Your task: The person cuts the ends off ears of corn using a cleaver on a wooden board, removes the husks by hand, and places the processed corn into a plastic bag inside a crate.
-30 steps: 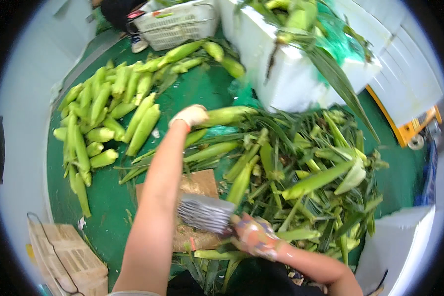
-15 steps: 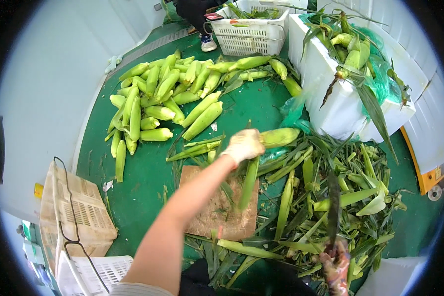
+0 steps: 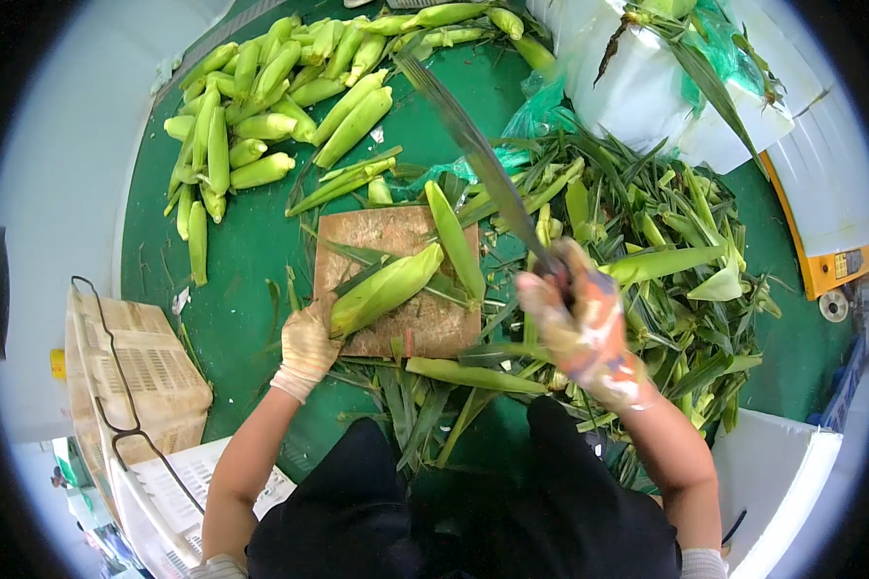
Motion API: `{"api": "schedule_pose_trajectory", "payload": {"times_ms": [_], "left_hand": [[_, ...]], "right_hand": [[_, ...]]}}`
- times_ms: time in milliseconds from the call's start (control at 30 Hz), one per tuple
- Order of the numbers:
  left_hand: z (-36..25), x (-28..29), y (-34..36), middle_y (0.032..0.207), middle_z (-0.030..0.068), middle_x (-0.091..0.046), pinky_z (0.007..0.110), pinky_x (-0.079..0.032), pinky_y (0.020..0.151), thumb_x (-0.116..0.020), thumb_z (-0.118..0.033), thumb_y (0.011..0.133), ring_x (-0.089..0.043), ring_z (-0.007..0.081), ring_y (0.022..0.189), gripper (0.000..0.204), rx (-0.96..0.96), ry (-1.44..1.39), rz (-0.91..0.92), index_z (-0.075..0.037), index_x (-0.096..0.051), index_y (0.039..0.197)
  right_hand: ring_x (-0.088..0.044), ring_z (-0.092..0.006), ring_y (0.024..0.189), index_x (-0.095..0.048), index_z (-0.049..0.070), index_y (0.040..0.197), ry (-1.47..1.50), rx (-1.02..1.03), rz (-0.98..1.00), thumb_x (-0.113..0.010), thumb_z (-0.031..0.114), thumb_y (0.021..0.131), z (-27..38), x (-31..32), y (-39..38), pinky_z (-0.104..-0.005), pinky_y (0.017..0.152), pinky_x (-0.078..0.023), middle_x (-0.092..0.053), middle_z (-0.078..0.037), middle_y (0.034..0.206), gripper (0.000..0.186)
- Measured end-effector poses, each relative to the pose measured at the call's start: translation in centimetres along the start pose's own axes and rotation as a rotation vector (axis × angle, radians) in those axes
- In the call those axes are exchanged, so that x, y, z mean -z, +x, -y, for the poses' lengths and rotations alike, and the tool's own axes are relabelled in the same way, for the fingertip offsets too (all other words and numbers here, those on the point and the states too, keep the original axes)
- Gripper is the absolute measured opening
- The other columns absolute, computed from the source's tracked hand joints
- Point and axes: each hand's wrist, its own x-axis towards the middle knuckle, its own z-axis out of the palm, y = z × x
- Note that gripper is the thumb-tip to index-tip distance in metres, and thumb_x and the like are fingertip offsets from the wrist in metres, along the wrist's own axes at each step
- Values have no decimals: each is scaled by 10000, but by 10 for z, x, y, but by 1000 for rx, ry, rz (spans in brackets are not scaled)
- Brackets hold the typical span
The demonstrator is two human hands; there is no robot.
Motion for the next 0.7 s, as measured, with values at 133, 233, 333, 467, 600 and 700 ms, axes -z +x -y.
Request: {"api": "schedule_pose_trajectory", "payload": {"times_ms": [133, 233, 333, 467, 600, 700], "left_hand": [[-2, 14, -10, 1121, 165, -572, 419, -488, 828, -722, -401, 765, -611, 336, 937, 739, -25, -167, 0, -96, -401, 1357], [-4, 19, -10, 1055, 206, -632, 444, -502, 839, -703, -423, 788, -623, 353, 979, 611, 5, -346, 80, -100, -507, 1268], [2, 41, -12, 862, 191, -674, 423, -536, 734, -693, -428, 801, -661, 343, 839, 491, 231, -263, 381, -67, -598, 1119], [-28, 52, -17, 766, 180, -661, 428, -539, 679, -703, -525, 758, -658, 363, 754, 537, 195, -305, 275, -84, -592, 1044], [-56, 20, -33, 785, 102, -689, 334, -530, 741, -689, -350, 848, -663, 221, 767, 382, 347, -1001, 186, -12, -653, 1022], [-36, 51, -29, 810, 19, -676, 242, -481, 687, -717, -272, 847, -568, 83, 711, 381, 351, -1454, 179, 13, -669, 1095]], "right_hand": [[-399, -113, 496, -522, 10, 951, 263, 164, 72, -618, 89, 876, -25, -62, 14, -290, 447, -348, -469, -9, 610, 145], [-569, -205, 537, -590, -33, 1011, -168, 190, 273, -584, 197, 916, -139, -107, 8, -327, 512, -464, -615, -108, 680, 249], [-652, -327, 715, -635, -45, 868, -359, -174, 282, -557, 321, 939, -101, -116, 6, -376, 660, -508, -658, -220, 805, 381], [-640, -408, 824, -612, -73, 922, -284, -183, 216, -560, 352, 937, -106, -119, 7, -419, 692, -502, -652, -264, 849, 429], [-636, -410, 864, -598, -70, 945, -268, -223, 154, -547, 324, 946, -121, -125, 9, -412, 734, -509, -645, -262, 849, 398], [-645, -359, 869, -589, -50, 920, -284, -4, 232, -531, 269, 958, -132, -96, 0, -408, 739, -513, -640, -235, 836, 327]]}}
